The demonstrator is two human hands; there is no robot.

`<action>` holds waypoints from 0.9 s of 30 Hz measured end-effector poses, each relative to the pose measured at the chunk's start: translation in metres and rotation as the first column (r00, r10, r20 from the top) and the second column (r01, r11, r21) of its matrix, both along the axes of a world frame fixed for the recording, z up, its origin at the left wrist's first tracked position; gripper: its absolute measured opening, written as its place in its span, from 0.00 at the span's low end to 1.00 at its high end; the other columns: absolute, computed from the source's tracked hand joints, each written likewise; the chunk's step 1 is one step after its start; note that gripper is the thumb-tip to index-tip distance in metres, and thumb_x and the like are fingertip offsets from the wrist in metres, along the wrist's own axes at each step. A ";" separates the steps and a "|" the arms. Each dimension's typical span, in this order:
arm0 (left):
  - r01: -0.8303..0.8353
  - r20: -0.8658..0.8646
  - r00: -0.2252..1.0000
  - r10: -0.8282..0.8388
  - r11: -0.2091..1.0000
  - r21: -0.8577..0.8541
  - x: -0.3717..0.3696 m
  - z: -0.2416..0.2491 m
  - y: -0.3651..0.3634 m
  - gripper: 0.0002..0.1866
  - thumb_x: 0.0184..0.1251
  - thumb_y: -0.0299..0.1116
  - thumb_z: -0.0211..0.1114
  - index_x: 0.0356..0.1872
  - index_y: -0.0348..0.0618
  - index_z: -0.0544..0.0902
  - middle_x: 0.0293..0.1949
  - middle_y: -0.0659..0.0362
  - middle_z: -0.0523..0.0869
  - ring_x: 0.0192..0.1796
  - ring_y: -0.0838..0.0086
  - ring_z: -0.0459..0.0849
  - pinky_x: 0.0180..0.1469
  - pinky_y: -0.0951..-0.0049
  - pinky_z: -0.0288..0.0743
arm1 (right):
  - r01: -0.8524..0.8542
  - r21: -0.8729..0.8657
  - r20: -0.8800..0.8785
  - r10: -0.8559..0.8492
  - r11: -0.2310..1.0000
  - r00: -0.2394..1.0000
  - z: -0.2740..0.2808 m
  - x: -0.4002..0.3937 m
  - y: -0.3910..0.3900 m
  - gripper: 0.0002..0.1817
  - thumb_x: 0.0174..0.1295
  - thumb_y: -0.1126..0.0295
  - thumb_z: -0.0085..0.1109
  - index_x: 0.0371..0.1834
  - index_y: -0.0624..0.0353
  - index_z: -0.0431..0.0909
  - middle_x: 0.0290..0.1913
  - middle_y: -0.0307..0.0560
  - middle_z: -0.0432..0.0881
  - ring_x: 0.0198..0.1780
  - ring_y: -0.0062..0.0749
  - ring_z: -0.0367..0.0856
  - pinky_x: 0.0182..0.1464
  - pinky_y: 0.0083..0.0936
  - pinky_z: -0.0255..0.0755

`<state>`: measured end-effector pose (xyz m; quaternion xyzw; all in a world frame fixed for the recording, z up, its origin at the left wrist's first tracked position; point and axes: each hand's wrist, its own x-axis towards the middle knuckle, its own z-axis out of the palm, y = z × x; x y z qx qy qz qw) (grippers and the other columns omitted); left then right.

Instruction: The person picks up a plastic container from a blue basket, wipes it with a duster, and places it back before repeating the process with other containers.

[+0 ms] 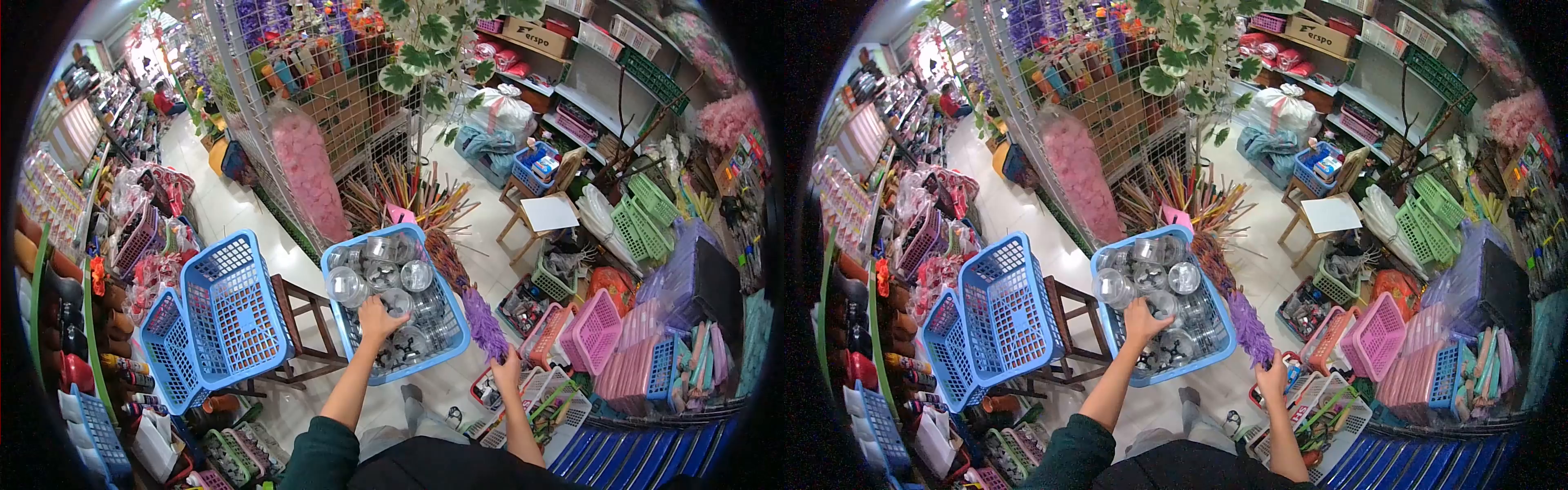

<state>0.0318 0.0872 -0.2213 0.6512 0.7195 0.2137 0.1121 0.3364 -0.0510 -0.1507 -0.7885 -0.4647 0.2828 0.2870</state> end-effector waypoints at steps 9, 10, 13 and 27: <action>0.034 0.962 -0.274 0.006 0.999 0.004 -0.025 0.042 -0.006 0.47 0.59 0.76 0.37 0.67 0.48 0.68 0.47 0.55 0.77 0.45 0.68 0.76 0.40 0.71 0.68 | -0.128 0.446 -0.187 0.232 0.886 0.955 0.012 0.024 0.026 0.19 0.57 0.62 0.68 0.45 0.63 0.76 0.34 0.49 0.83 0.35 0.33 0.80 0.42 0.29 0.73; 0.030 0.955 -0.297 -0.001 0.999 0.010 -0.028 0.059 -0.012 0.47 0.59 0.76 0.37 0.67 0.48 0.68 0.48 0.55 0.76 0.46 0.68 0.76 0.40 0.70 0.68 | -0.180 0.445 -0.125 0.260 0.877 0.957 0.024 0.029 0.031 0.18 0.56 0.63 0.69 0.44 0.63 0.76 0.32 0.48 0.83 0.33 0.32 0.80 0.40 0.29 0.73; -0.021 0.909 -0.416 0.001 1.000 -0.011 -0.039 0.077 -0.009 0.47 0.59 0.76 0.37 0.68 0.48 0.67 0.50 0.54 0.76 0.50 0.65 0.76 0.43 0.66 0.70 | -0.330 0.531 0.137 0.305 0.780 0.942 0.092 0.029 0.038 0.15 0.46 0.71 0.70 0.36 0.62 0.76 0.29 0.49 0.81 0.30 0.36 0.81 0.35 0.28 0.72; -0.098 0.878 -0.377 -0.295 0.955 0.279 -0.064 0.177 -0.014 0.55 0.59 0.79 0.33 0.66 0.34 0.67 0.54 0.51 0.80 0.56 0.60 0.77 0.62 0.55 0.69 | -0.717 0.548 0.659 0.306 0.430 0.687 0.219 0.044 0.070 0.18 0.33 0.66 0.67 0.31 0.59 0.81 0.28 0.48 0.77 0.31 0.45 0.78 0.35 0.36 0.72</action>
